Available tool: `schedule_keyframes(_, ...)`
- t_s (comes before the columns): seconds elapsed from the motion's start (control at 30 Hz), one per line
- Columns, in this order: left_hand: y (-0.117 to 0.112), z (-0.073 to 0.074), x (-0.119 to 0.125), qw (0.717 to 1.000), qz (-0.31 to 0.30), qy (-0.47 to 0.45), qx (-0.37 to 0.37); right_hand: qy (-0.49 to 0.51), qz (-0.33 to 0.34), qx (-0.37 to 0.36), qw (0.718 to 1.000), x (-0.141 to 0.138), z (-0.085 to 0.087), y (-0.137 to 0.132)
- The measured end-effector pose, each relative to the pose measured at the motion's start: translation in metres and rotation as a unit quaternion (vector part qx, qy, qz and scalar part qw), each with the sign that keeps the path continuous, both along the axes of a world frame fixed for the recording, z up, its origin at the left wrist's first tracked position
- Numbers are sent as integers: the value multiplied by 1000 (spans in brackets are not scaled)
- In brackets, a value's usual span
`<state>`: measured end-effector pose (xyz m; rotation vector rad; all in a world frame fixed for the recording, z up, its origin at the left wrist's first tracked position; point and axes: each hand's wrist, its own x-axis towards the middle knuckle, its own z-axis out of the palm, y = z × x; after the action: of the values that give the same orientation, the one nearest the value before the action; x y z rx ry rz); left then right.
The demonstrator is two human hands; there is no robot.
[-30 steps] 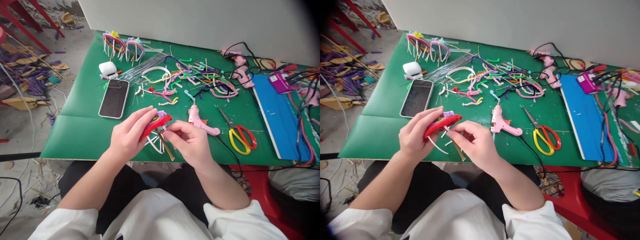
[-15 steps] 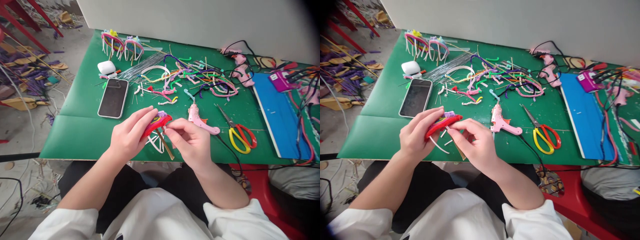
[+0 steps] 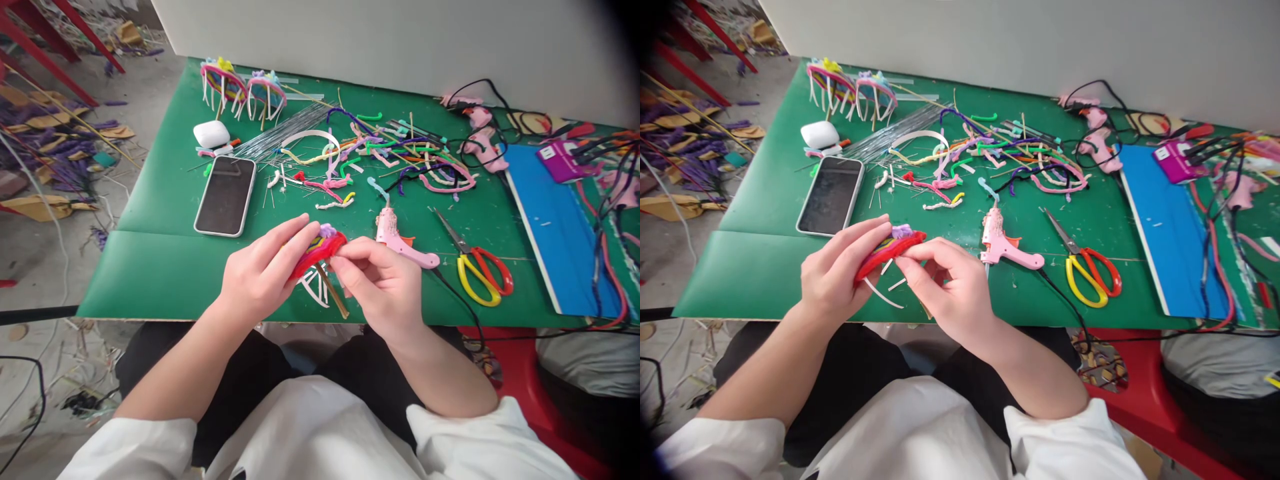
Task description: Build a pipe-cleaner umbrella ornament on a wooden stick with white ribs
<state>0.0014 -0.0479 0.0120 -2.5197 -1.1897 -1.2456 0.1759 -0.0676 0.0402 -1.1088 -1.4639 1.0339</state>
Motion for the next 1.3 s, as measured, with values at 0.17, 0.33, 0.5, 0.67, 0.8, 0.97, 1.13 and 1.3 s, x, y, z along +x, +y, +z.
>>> schedule_keyframes(0.17,0,1,0,1000,10,15,17,-3,-5,-8,1000,1,0,-1)
schedule_keyframes(0.33,0,0,0,999,18,24,20,-9,-8,-13,1000,0,0,0)
schedule_keyframes(0.5,-1,-1,-1,1000,11,18,7,-4,-4,-10,1000,1,0,1)
schedule_keyframes(0.67,-1,-2,-1,1000,12,20,13,-4,-7,-8,1000,1,0,1)
schedule_keyframes(0.8,-1,-1,0,1000,9,15,14,-8,-9,-10,1000,1,-1,1)
schedule_keyframes(0.97,-2,1,1,1000,-4,-11,-21,-11,-8,-14,1000,1,-1,0)
schedule_keyframes(1.13,-2,2,1,999,-5,-23,-36,-8,-7,-14,1000,0,0,-1)
schedule_keyframes(1.3,-1,1,0,999,-7,-24,-33,-8,-5,-17,1000,0,0,-1)
